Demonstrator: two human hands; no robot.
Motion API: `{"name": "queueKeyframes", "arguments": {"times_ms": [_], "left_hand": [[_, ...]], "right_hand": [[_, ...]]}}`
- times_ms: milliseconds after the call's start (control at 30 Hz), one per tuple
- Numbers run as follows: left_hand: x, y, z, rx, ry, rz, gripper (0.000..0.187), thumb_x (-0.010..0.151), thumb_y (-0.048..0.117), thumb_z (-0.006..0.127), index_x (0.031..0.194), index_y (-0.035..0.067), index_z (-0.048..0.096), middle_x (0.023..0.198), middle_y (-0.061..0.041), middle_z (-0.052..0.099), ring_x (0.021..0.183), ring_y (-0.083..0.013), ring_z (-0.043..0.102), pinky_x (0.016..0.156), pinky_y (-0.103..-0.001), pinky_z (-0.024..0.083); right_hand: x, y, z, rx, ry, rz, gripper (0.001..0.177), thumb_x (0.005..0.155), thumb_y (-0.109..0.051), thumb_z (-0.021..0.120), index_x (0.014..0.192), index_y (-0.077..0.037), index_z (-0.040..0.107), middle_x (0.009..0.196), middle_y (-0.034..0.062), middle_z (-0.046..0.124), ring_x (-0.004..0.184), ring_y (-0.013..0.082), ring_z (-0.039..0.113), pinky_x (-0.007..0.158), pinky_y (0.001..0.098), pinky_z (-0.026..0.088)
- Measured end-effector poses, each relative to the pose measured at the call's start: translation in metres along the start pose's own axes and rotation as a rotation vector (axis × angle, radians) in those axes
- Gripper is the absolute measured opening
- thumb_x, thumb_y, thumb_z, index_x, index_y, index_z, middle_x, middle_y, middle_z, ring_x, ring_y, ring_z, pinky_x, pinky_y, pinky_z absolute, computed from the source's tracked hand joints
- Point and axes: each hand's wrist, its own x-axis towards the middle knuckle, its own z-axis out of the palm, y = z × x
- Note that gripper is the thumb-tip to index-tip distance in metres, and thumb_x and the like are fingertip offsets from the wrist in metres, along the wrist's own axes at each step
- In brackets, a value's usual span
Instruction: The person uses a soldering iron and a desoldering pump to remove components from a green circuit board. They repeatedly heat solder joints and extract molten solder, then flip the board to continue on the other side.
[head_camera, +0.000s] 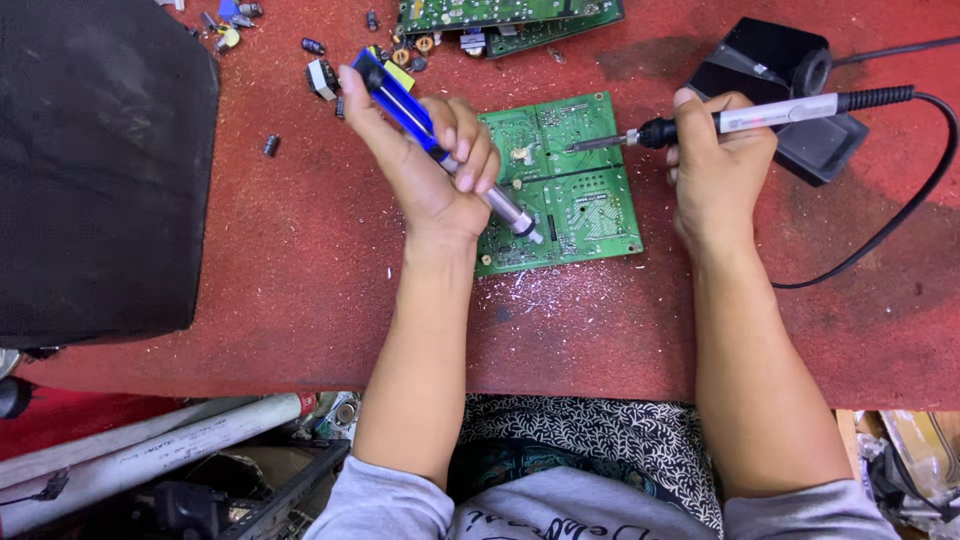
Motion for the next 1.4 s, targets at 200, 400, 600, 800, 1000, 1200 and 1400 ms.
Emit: {"name": "queueKeyframes", "arguments": {"times_ms": [200, 400, 600, 800, 1000, 1200, 1400], "left_hand": [[0.025, -0.022, -0.046, -0.124, -0.087, 0.175, 0.048, 0.111, 0.03, 0.046, 0.153, 0.006, 0.048, 0.06, 0.001, 0.048, 0.042, -0.0082, 0.036, 0.034, -0.029, 0.027], [0.028, -0.034, -0.053, -0.051, -0.106, 0.324, 0.04, 0.112, 0.01, 0.039, 0.151, 0.009, 0.048, 0.075, -0.007, 0.046, 0.046, -0.0107, 0.035, 0.037, -0.025, 0.028], [0.024, -0.037, -0.065, -0.306, -0.491, -0.061, 0.039, 0.115, 0.026, 0.052, 0.134, -0.005, 0.063, 0.077, -0.005, 0.055, 0.054, -0.0108, 0.045, 0.046, -0.028, 0.039], [0.011, -0.054, -0.04, 0.6, -0.041, 0.147, 0.031, 0.111, 0.023, 0.036, 0.122, 0.005, 0.059, 0.072, -0.001, 0.052, 0.049, -0.0106, 0.044, 0.041, -0.027, 0.035], [0.012, -0.048, -0.042, 0.55, -0.165, 0.049, 0.033, 0.116, 0.02, 0.035, 0.118, 0.004, 0.064, 0.069, 0.0, 0.056, 0.048, -0.0077, 0.045, 0.04, -0.021, 0.037], [0.018, -0.053, -0.051, 0.291, -0.1, 0.253, 0.035, 0.115, 0.027, 0.035, 0.12, 0.004, 0.061, 0.071, -0.001, 0.055, 0.049, -0.0101, 0.047, 0.041, -0.027, 0.038], [0.025, -0.048, -0.052, 0.184, 0.063, 0.523, 0.032, 0.111, 0.028, 0.042, 0.134, 0.009, 0.051, 0.089, -0.004, 0.054, 0.068, -0.0156, 0.055, 0.066, -0.035, 0.05]], "right_hand": [[0.002, 0.008, 0.001, -0.03, -0.004, -0.02, 0.037, 0.107, -0.019, 0.074, 0.08, -0.019, 0.048, 0.058, 0.0018, 0.05, 0.046, 0.0066, 0.048, 0.038, 0.0209, 0.033], [0.002, 0.009, 0.0, -0.019, -0.024, -0.009, 0.034, 0.108, -0.019, 0.072, 0.082, -0.017, 0.05, 0.057, 0.0056, 0.052, 0.042, 0.0087, 0.042, 0.039, 0.0228, 0.031], [0.002, 0.007, 0.002, 0.01, 0.007, 0.025, 0.031, 0.106, -0.02, 0.074, 0.085, -0.019, 0.051, 0.058, 0.0019, 0.049, 0.044, 0.0071, 0.043, 0.037, 0.0219, 0.03], [0.001, 0.005, 0.001, 0.02, 0.015, 0.028, 0.035, 0.108, -0.019, 0.074, 0.084, -0.018, 0.049, 0.056, 0.0039, 0.047, 0.042, 0.0088, 0.042, 0.038, 0.0225, 0.03], [0.0, 0.003, 0.001, 0.028, 0.006, 0.039, 0.033, 0.107, -0.019, 0.073, 0.083, -0.018, 0.05, 0.056, 0.0026, 0.047, 0.043, 0.008, 0.043, 0.038, 0.0221, 0.03], [-0.002, 0.004, 0.002, 0.01, -0.005, 0.025, 0.033, 0.106, -0.02, 0.073, 0.082, -0.018, 0.049, 0.056, 0.0031, 0.047, 0.043, 0.0086, 0.043, 0.037, 0.0224, 0.03], [0.0, 0.009, 0.002, 0.006, -0.012, 0.009, 0.035, 0.108, -0.019, 0.072, 0.082, -0.018, 0.049, 0.056, 0.0046, 0.049, 0.041, 0.0088, 0.04, 0.037, 0.0228, 0.029]]}}
